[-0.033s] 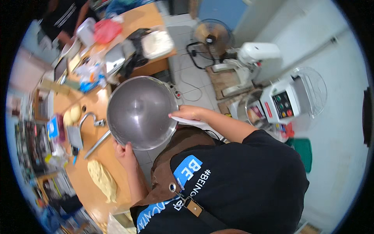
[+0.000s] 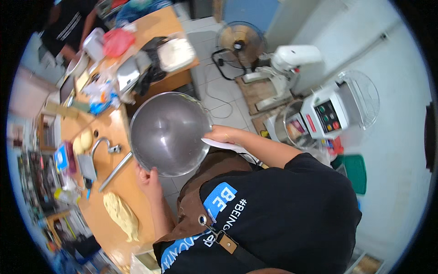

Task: The person prepares dough using a stand mixer, rolls and shapes the dough by hand on a tabletop, and places the shaped rolls into metal baking pans.

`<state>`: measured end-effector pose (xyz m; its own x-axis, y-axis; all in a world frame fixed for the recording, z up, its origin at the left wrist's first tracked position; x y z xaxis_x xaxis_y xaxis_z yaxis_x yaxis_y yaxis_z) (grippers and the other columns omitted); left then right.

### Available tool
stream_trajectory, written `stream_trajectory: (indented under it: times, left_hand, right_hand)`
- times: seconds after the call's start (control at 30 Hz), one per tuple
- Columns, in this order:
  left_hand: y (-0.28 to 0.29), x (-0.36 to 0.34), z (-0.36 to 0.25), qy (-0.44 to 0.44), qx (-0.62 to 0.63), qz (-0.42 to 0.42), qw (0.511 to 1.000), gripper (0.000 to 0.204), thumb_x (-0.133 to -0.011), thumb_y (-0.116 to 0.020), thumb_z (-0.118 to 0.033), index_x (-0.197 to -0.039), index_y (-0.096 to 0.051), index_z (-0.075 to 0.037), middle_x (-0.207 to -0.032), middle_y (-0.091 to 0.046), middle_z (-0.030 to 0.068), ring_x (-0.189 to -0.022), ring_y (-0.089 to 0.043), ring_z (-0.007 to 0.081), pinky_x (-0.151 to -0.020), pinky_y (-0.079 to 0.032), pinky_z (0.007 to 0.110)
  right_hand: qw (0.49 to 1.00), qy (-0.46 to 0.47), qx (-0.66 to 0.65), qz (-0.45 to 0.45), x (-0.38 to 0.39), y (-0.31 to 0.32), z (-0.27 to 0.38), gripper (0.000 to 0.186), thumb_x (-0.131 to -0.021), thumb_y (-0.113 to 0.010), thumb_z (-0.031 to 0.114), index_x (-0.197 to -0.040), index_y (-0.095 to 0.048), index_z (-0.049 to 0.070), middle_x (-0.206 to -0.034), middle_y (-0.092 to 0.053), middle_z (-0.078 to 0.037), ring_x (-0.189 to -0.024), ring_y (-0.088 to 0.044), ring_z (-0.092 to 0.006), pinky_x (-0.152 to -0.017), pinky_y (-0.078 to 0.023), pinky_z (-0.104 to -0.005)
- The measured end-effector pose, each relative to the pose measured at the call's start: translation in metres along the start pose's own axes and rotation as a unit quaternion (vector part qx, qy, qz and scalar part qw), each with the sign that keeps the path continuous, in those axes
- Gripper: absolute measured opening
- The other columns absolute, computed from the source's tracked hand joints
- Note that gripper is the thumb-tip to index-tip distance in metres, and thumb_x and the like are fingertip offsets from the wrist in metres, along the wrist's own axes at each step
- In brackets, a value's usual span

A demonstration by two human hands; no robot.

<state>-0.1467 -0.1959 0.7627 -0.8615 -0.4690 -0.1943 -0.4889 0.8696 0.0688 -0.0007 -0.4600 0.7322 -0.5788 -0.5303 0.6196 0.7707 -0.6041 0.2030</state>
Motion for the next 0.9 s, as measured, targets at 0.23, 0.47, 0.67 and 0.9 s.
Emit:
stream_trajectory:
  times: [0.23,0.47,0.67,0.9]
  left_hand:
    - [-0.116,0.011,-0.008,0.094,-0.011,0.316,0.944,0.008,-0.088,-0.056,-0.009,-0.090,-0.056,-0.002,-0.153,-0.019,0.0120,-0.129,-0.037,0.0195,-0.092,-0.040,0.030]
    - [-0.163,0.017,-0.019,0.027,-0.100,0.370,0.923,0.029,-0.090,-0.058,-0.018,-0.115,-0.056,-0.006,-0.150,-0.025,0.0139,-0.132,-0.035,0.0252,-0.105,-0.030,0.038]
    - [-0.221,0.021,0.010,0.045,-0.157,0.362,0.918,0.030,-0.083,-0.064,-0.012,-0.112,-0.058,-0.004,-0.145,-0.035,0.0134,-0.128,-0.042,0.0277,-0.102,-0.036,0.039]
    - [-0.291,0.024,0.027,-0.038,-0.258,0.348,0.900,0.029,-0.079,-0.069,-0.013,-0.106,-0.061,-0.006,-0.141,-0.041,0.0157,-0.128,-0.041,0.0339,-0.103,-0.037,0.041]
  right_hand:
    - [0.931,-0.050,-0.336,-0.131,0.118,0.031,-0.139,0.028,-0.086,-0.052,0.023,-0.098,-0.056,-0.001,-0.090,-0.060,-0.022,-0.056,-0.047,-0.0153,-0.051,-0.041,-0.0318]
    - [0.711,0.094,-0.674,-0.176,0.222,0.092,-0.206,0.025,-0.092,-0.050,0.029,-0.096,-0.051,0.004,-0.091,-0.055,-0.035,-0.053,-0.042,-0.0121,-0.045,-0.037,-0.0229]
    - [0.664,0.156,-0.709,-0.178,0.223,0.270,-0.222,0.025,-0.079,-0.056,0.013,-0.096,-0.056,-0.005,-0.087,-0.062,-0.016,-0.048,-0.042,-0.0091,-0.045,-0.039,-0.0248]
    - [0.629,0.155,-0.751,-0.129,0.171,0.487,-0.227,0.014,-0.079,-0.050,0.015,-0.088,-0.048,0.005,-0.102,-0.062,-0.020,-0.046,-0.043,-0.0108,-0.041,-0.038,-0.0278]
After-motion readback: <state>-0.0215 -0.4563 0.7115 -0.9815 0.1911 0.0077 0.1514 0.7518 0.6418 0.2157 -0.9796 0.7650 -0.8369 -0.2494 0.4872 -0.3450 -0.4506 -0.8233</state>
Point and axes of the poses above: each hand's wrist, its own x-axis away from the middle knuckle, its own y-axis out of the back of the hand, z = x × y, the point moved 3 cm from there along -x, towards the middle knuckle
